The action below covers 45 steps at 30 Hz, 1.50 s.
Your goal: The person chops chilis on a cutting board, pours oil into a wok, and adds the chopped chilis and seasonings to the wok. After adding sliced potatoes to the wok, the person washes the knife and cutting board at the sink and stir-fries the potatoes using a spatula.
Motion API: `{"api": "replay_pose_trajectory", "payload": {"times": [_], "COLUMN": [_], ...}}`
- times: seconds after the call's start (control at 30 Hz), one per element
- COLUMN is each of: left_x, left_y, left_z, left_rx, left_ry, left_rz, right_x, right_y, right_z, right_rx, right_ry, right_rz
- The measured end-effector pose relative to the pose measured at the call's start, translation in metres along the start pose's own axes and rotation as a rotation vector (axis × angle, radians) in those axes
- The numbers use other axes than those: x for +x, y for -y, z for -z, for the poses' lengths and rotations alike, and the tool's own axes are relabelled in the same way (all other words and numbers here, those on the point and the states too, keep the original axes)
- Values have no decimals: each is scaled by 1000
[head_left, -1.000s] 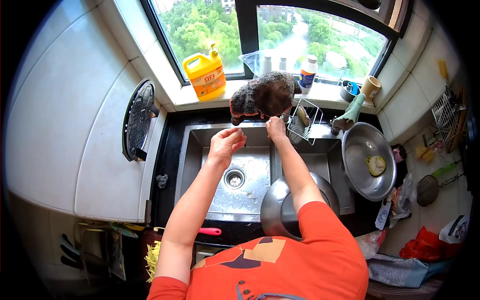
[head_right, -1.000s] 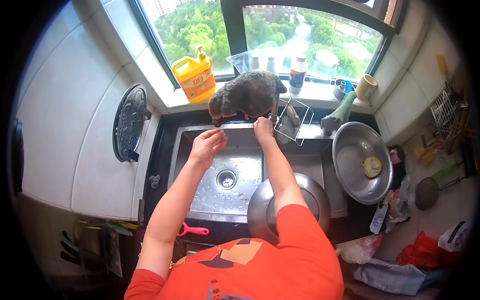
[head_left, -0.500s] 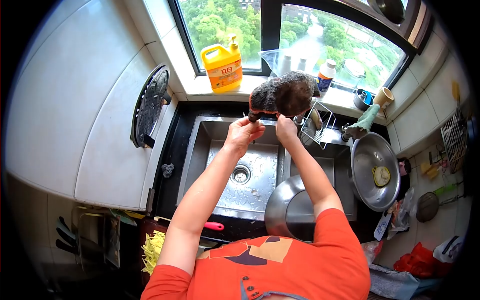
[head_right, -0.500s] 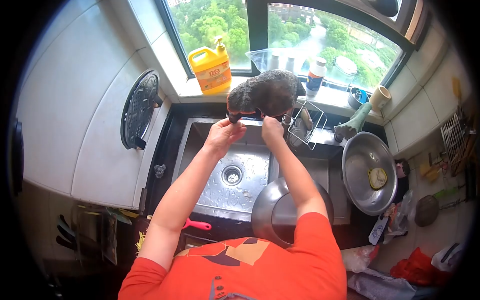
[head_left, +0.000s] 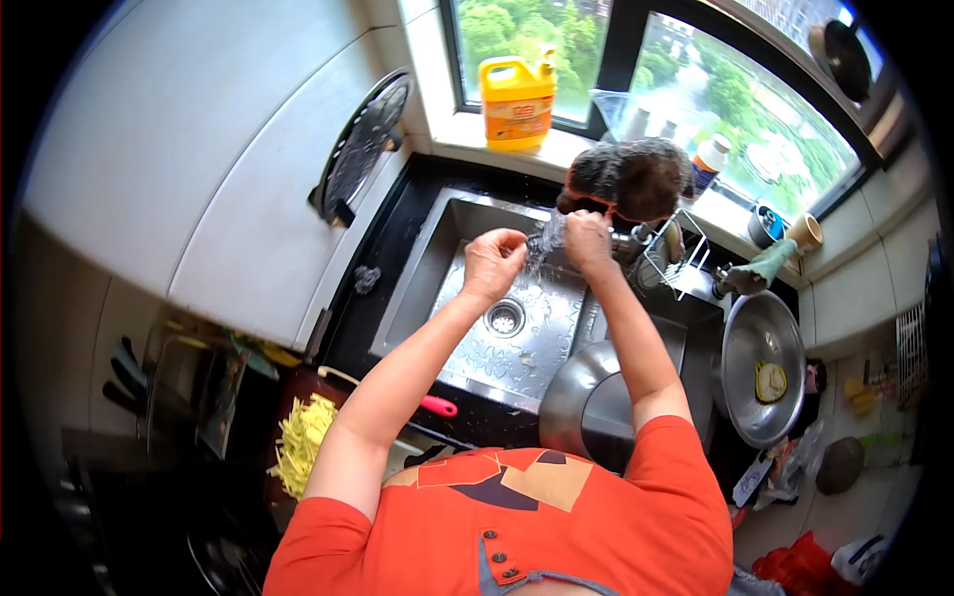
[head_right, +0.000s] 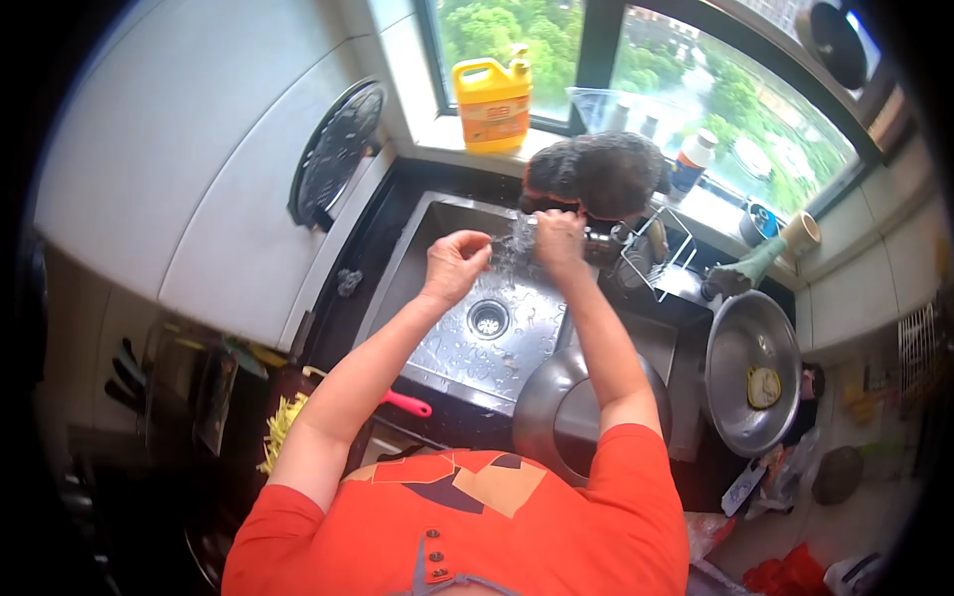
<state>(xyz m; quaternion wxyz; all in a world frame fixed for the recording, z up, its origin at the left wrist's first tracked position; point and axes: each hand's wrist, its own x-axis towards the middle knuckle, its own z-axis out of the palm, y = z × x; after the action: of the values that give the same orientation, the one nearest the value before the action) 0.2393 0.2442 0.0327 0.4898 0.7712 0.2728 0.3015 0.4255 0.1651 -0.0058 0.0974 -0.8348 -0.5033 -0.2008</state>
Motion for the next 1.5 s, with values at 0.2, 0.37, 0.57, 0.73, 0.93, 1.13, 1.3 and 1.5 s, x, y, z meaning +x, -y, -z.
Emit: {"api": "replay_pose_trajectory", "payload": {"times": [0.2, 0.37, 0.57, 0.73, 0.93, 1.13, 1.3, 1.5], "left_x": [-55, -95, -187, -300, -466, -617, -662, -677], "left_y": [23, 34, 35, 23, 20, 64, 66, 75], "left_z": [15, 39, 91, 151, 228, 276, 295, 301], "left_rx": [306, 278, 194, -126, -478, -395, -472, -670], "left_ry": [-11, -72, -173, -286, -638, -1004, -1037, -1178], "left_rz": [-71, -106, 97, 332, 455, 577, 726, 626], "right_x": [-33, -27, -36, -85, -201, -322, -369, -347], "right_y": [-66, -80, 16, 120, 296, 435, 487, 520], "right_z": [-34, -45, 17, 66, 163, 165, 151, 175], "right_rx": [-444, -402, -90, 208, 792, 810, 429, 605], "right_ry": [96, 225, 538, 681, 758, 417, 297, 665], "right_rz": [210, 174, 213, 607, 880, 1304, 1313, 991]}}
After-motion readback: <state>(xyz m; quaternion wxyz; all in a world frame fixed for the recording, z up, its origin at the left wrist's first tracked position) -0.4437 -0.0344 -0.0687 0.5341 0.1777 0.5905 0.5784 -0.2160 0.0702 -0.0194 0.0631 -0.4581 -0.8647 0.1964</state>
